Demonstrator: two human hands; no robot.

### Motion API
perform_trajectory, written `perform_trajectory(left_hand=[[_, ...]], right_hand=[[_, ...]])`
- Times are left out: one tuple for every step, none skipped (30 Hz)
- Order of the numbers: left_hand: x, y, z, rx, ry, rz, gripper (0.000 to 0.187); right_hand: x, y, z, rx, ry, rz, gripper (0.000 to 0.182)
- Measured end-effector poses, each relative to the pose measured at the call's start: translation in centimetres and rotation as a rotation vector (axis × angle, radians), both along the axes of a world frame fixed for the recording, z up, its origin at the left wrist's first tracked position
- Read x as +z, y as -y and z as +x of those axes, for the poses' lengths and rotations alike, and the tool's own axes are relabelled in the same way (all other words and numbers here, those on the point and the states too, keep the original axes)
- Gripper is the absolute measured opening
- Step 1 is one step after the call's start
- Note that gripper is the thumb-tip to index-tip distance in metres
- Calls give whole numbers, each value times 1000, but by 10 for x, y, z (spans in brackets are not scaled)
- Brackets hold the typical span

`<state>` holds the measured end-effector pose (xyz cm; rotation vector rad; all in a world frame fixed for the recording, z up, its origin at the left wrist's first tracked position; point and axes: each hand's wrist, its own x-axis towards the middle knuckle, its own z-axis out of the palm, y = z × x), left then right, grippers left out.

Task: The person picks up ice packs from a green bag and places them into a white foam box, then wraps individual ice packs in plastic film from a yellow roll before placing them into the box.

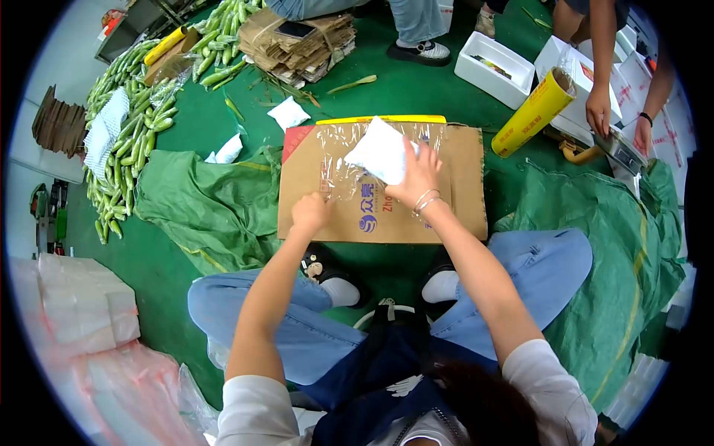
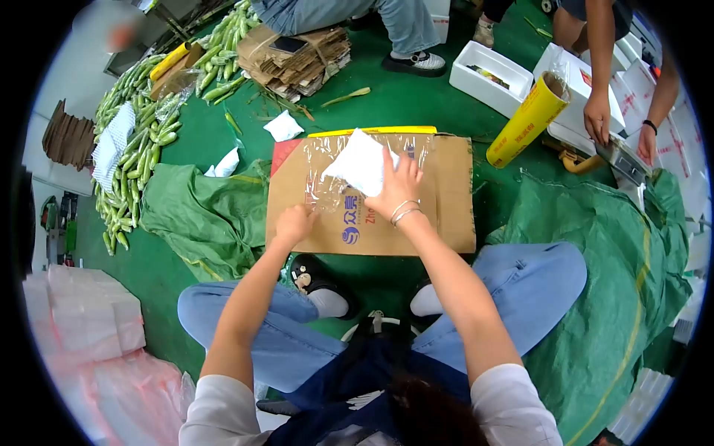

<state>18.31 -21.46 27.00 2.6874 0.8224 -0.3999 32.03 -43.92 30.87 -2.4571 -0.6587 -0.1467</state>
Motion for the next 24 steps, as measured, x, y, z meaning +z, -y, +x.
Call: perform_trajectory(left_hand=[[-6, -2, 2, -55, 28, -55, 52], [-13, -5, -1, -39, 156, -48, 43], [-17, -15, -3, -36, 155, -43, 43], [-10, -21, -6, 199, 177, -443, 41], [0, -26, -8, 438, 196, -844, 40], [11, -31, -10, 444, 194, -845, 40], [28, -34, -10, 497, 308, -974, 36], [33, -36, -10, 551, 427, -1104, 32], [31, -32, -8, 558, 425, -1110, 32], [26, -26, -4, 372, 416, -705, 35], [18, -20, -1, 184, 392, -300, 39], [11, -10, -2, 73, 210, 39, 45], [8, 0, -2, 76, 206, 38, 45], [7, 10, 0, 18, 138, 141, 48], [7, 16, 2, -42, 69, 242, 51], [0, 17, 3, -45, 32, 156, 46], [-6, 14, 0, -46, 27, 152, 46], [-11, 8, -1, -24, 105, 37, 39], [-15, 0, -2, -2, 183, -78, 34], [-11, -11, -3, -2, 181, -82, 34], [-6, -27, -3, 223, 292, -622, 31], [3, -36, 1, 450, 394, -1161, 29], [24, -32, 8, 448, 394, -1162, 29], [54, -25, 14, 464, 473, -1102, 30]], right_hand=[[-5, -8, 5, 60, 25, -53, 104], [-12, -16, 9, 118, 47, -106, 102], [-19, -22, 11, 121, 47, -102, 102], [-29, -23, 12, 133, 35, -107, 103], [-32, -24, 13, 146, 23, -114, 104], [-36, -21, 12, 151, 20, -117, 104], [-33, -16, 8, 166, 27, -130, 101], [-30, -13, 7, 183, 34, -145, 99], [-29, -12, 9, 188, 32, -153, 99], [-28, -12, 11, 196, 18, -140, 100], [-27, -13, 13, 205, 4, -125, 101], [-27, -15, 14, 209, 0, -128, 101], [-27, -18, 16, 169, -7, -122, 102], [-27, -21, 19, 128, -10, -116, 103], [-27, -24, 21, 130, -10, -116, 103], [-27, -25, 22, 118, 0, -133, 103], [-26, -24, 20, 106, 9, -152, 103], [-26, -23, 20, 107, 8, -155, 103], [-24, -22, 19, 125, 14, -173, 103], [-23, -20, 17, 142, 19, -192, 104], [-24, -16, 15, 142, 17, -195, 104], [-25, -13, 12, 199, 24, -238, 104], [-25, -10, 9, 256, 31, -279, 104], [-23, -7, 4, 279, 84, -274, 104]])
